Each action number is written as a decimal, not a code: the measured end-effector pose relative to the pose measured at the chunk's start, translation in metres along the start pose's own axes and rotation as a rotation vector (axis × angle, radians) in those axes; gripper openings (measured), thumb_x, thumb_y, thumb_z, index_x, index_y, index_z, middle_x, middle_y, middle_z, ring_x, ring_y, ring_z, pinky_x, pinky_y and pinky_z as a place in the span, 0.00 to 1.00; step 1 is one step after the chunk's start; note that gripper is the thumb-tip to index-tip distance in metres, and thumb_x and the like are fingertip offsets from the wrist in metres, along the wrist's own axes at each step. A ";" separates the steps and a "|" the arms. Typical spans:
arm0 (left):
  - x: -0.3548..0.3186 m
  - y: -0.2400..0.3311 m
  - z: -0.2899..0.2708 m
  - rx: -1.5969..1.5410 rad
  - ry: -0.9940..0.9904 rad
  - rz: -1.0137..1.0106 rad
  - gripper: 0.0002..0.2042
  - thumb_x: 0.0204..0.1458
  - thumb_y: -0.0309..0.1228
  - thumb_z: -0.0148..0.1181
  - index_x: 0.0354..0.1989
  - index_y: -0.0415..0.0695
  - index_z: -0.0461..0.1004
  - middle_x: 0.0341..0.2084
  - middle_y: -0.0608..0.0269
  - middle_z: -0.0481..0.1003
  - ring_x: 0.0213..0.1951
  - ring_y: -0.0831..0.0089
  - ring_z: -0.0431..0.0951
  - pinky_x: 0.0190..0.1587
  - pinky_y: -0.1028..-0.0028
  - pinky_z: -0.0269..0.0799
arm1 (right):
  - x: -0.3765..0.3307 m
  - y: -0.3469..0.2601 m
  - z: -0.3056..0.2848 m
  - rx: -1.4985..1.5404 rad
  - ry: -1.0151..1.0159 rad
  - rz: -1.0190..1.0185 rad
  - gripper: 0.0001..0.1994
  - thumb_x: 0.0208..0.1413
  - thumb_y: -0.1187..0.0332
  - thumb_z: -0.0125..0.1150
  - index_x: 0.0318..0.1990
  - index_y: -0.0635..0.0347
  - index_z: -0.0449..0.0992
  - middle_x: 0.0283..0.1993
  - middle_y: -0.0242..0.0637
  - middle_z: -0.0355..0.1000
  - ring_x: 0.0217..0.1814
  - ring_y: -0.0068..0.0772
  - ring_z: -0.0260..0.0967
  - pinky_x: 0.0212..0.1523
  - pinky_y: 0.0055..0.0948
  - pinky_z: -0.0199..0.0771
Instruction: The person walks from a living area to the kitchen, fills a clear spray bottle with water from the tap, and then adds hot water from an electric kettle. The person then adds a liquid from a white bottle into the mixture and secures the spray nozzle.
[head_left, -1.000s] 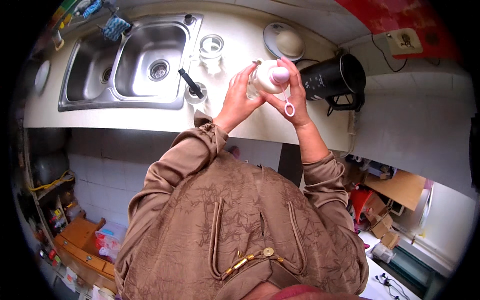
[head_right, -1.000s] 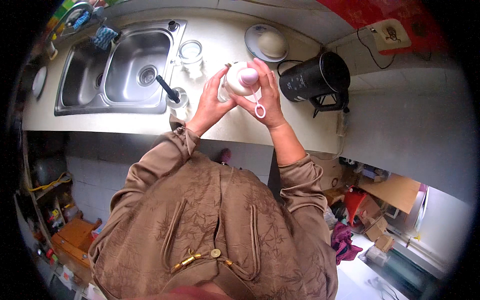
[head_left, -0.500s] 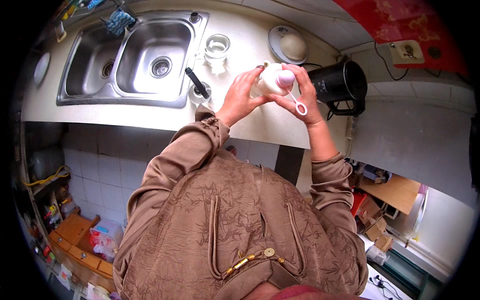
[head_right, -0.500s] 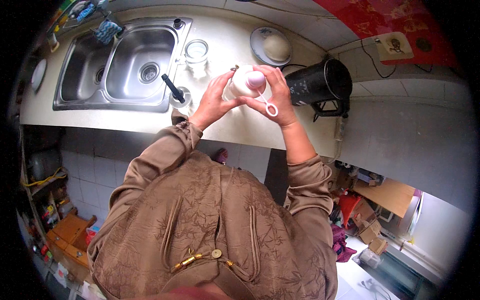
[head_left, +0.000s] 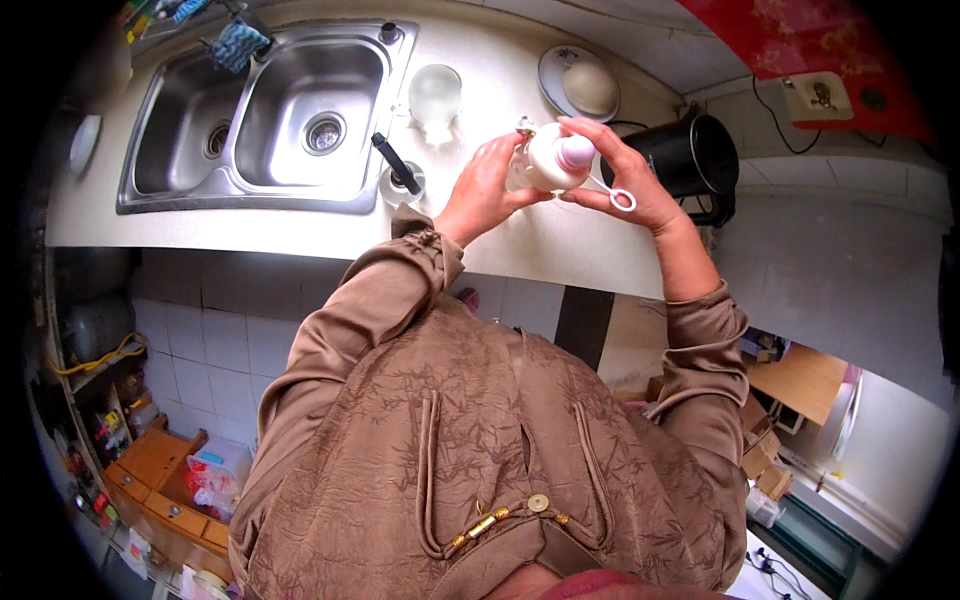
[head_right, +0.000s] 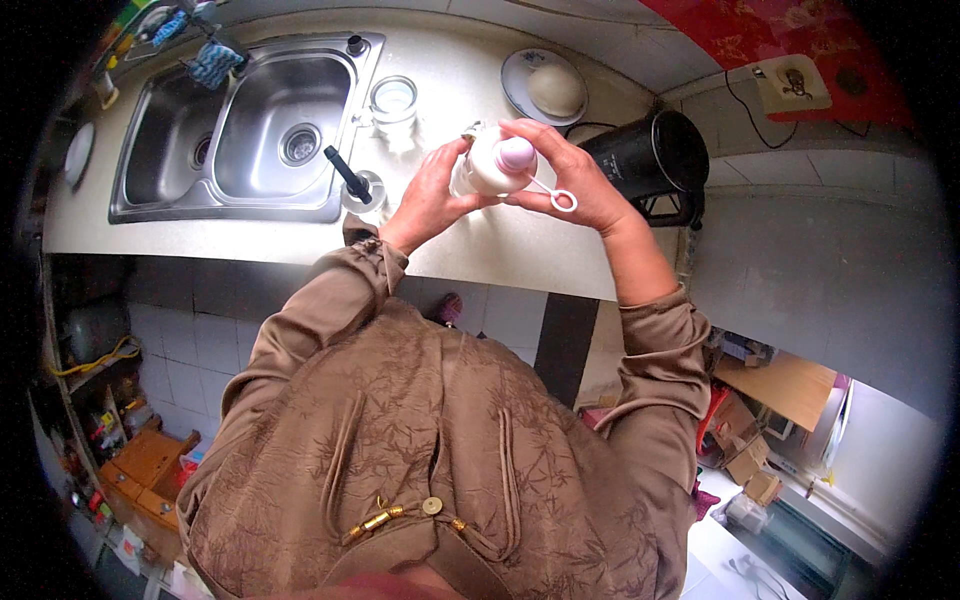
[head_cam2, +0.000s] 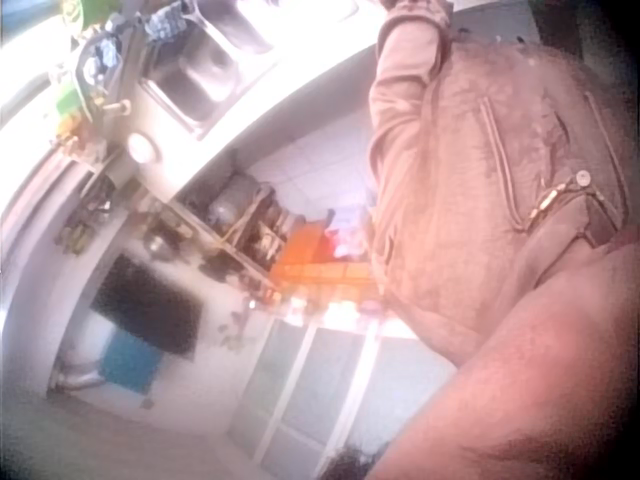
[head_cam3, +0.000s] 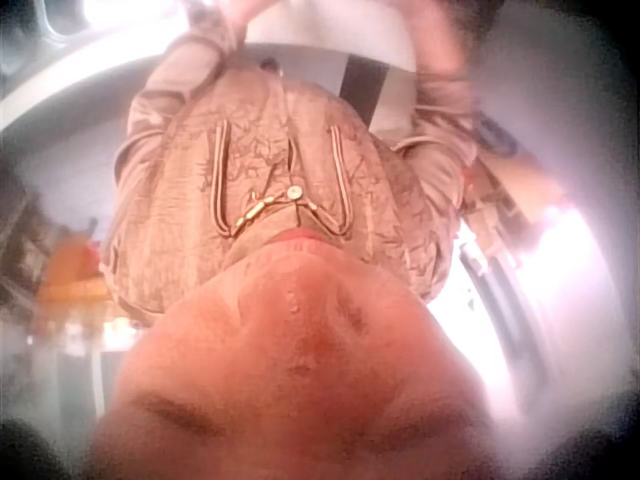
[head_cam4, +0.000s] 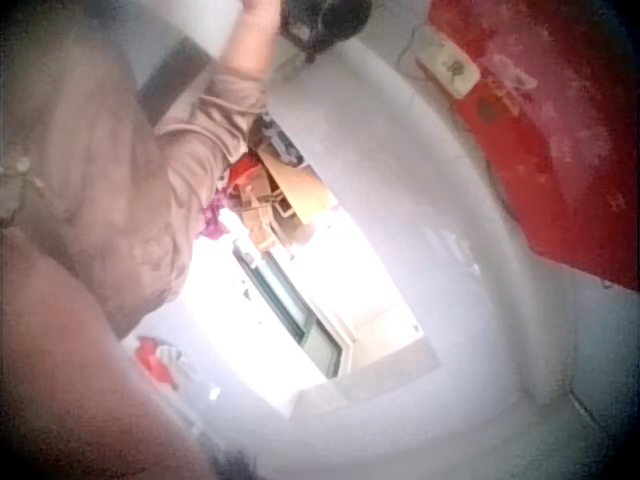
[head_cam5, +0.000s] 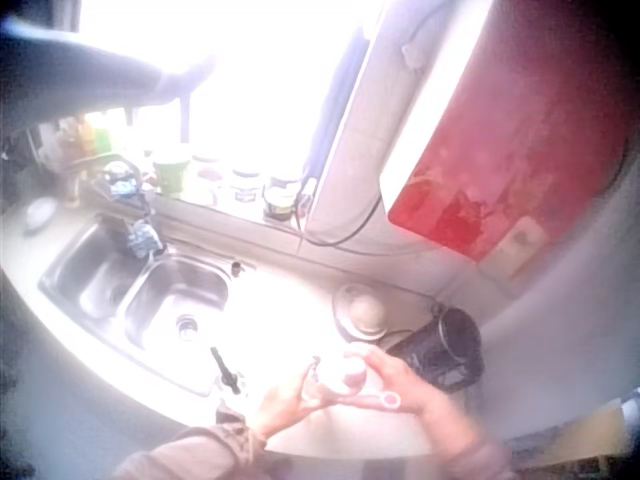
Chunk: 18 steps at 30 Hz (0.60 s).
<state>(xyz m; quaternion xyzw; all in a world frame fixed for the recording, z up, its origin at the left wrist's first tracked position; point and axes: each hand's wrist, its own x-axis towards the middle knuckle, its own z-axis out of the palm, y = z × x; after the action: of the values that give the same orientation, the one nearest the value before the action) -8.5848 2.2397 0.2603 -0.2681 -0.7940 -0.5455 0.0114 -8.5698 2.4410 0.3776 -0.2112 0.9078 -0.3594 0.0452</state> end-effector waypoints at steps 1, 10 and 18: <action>0.000 0.000 -0.001 -0.006 -0.006 0.001 0.40 0.39 0.43 0.73 0.60 0.38 0.60 0.54 0.47 0.67 0.58 0.53 0.66 0.59 0.61 0.62 | 0.000 -0.001 -0.006 0.050 -0.036 0.039 0.36 0.41 0.68 0.71 0.61 0.54 0.65 0.58 0.38 0.69 0.64 0.38 0.63 0.67 0.39 0.56; 0.002 0.006 0.009 0.021 0.082 -0.005 0.40 0.37 0.41 0.74 0.57 0.37 0.61 0.51 0.48 0.69 0.54 0.53 0.69 0.56 0.62 0.67 | 0.013 -0.028 -0.015 -0.171 0.020 0.109 0.33 0.48 0.59 0.69 0.62 0.51 0.65 0.62 0.41 0.66 0.62 0.38 0.66 0.61 0.36 0.66; 0.007 0.003 0.000 -0.043 0.005 0.005 0.36 0.39 0.41 0.73 0.55 0.38 0.64 0.48 0.48 0.71 0.50 0.53 0.73 0.52 0.64 0.70 | 0.028 -0.024 -0.009 -0.178 -0.180 0.022 0.34 0.36 0.71 0.72 0.58 0.52 0.69 0.55 0.39 0.69 0.56 0.42 0.69 0.57 0.35 0.70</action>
<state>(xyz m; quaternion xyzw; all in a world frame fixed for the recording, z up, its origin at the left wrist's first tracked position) -8.5891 2.2432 0.2652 -0.2688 -0.7815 -0.5630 0.0092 -8.5893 2.4194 0.4027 -0.2358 0.9306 -0.2566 0.1116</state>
